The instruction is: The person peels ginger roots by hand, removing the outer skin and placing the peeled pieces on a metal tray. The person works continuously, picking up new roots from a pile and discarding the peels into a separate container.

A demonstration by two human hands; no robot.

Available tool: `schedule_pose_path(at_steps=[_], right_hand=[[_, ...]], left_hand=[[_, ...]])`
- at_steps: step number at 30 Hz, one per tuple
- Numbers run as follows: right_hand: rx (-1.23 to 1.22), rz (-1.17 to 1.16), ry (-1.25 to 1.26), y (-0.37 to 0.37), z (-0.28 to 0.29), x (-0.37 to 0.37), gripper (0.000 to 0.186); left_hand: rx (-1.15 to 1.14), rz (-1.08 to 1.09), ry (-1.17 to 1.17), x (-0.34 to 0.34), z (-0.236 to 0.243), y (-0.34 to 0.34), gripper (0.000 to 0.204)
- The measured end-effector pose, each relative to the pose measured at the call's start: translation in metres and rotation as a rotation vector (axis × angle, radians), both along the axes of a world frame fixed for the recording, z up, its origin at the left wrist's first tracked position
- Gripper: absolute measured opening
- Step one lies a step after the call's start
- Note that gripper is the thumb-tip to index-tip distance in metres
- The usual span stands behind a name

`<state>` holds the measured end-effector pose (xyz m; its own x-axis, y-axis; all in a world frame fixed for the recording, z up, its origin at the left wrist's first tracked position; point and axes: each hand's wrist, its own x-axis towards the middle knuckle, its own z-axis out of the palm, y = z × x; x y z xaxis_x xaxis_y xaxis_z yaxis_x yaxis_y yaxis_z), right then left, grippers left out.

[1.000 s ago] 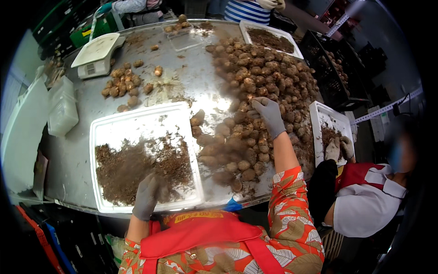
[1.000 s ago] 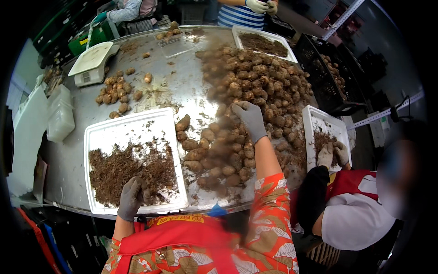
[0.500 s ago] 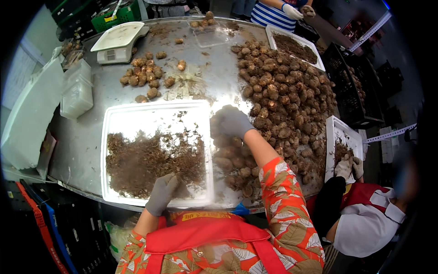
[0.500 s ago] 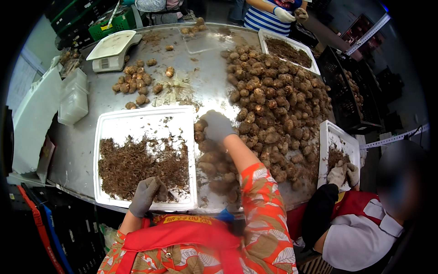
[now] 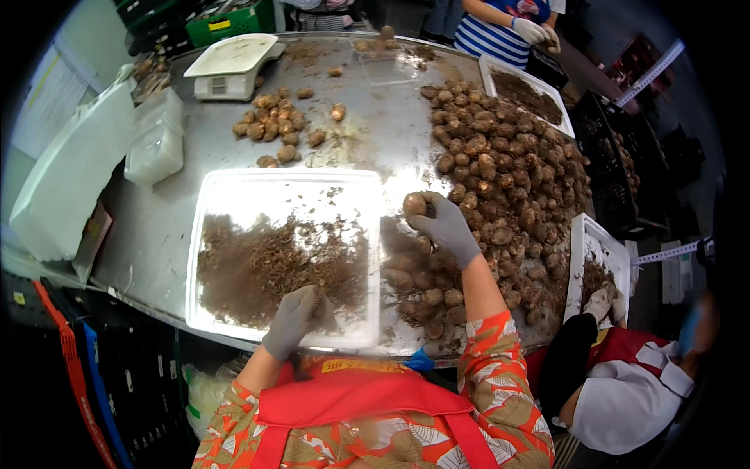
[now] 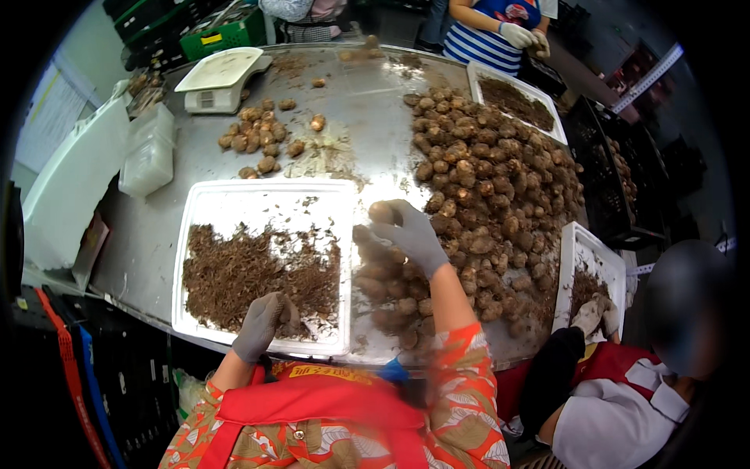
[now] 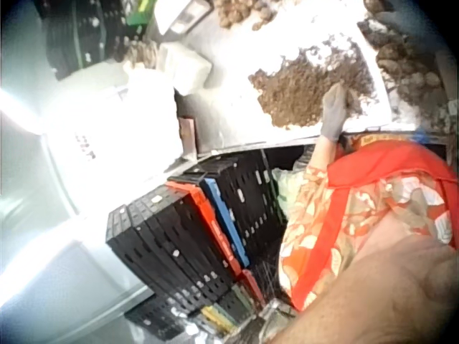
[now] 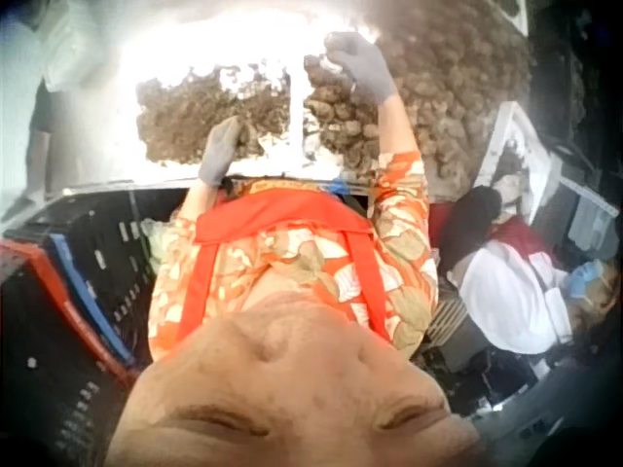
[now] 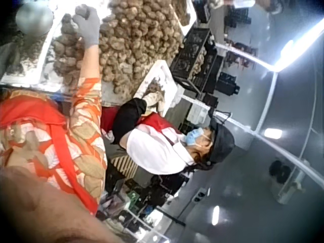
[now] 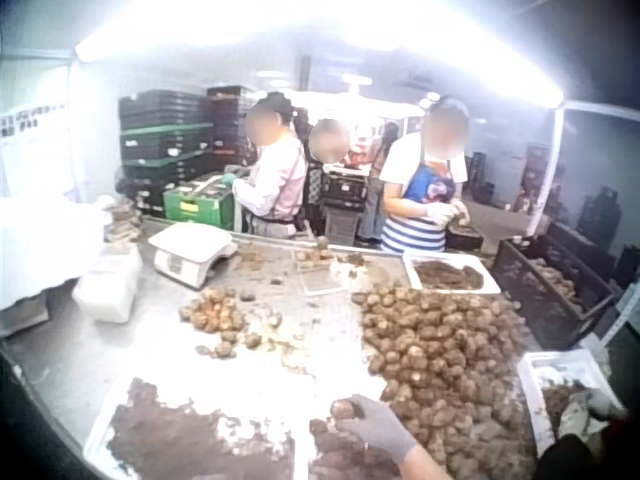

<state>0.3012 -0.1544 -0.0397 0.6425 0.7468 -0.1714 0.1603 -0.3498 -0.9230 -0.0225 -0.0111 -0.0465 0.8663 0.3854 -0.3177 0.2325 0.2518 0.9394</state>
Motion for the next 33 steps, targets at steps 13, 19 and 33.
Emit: schedule_pose_path(at_steps=[13, 19, 33], right_hand=[[0.171, 0.164, 0.121, 0.012, 0.044, -0.116, 0.058], [0.199, 0.175, -0.045, 0.012, 0.035, -0.144, 0.055], [0.209, 0.189, -0.392, 0.016, 0.047, -0.154, 0.047]], left_hand=[[0.097, 0.204, -0.106, 0.028, 0.063, -0.003, 0.024], [0.415, 0.300, -0.192, 0.033, 0.063, -0.007, 0.023], [0.852, 0.317, -0.140, 0.025, 0.048, -0.007, 0.015]])
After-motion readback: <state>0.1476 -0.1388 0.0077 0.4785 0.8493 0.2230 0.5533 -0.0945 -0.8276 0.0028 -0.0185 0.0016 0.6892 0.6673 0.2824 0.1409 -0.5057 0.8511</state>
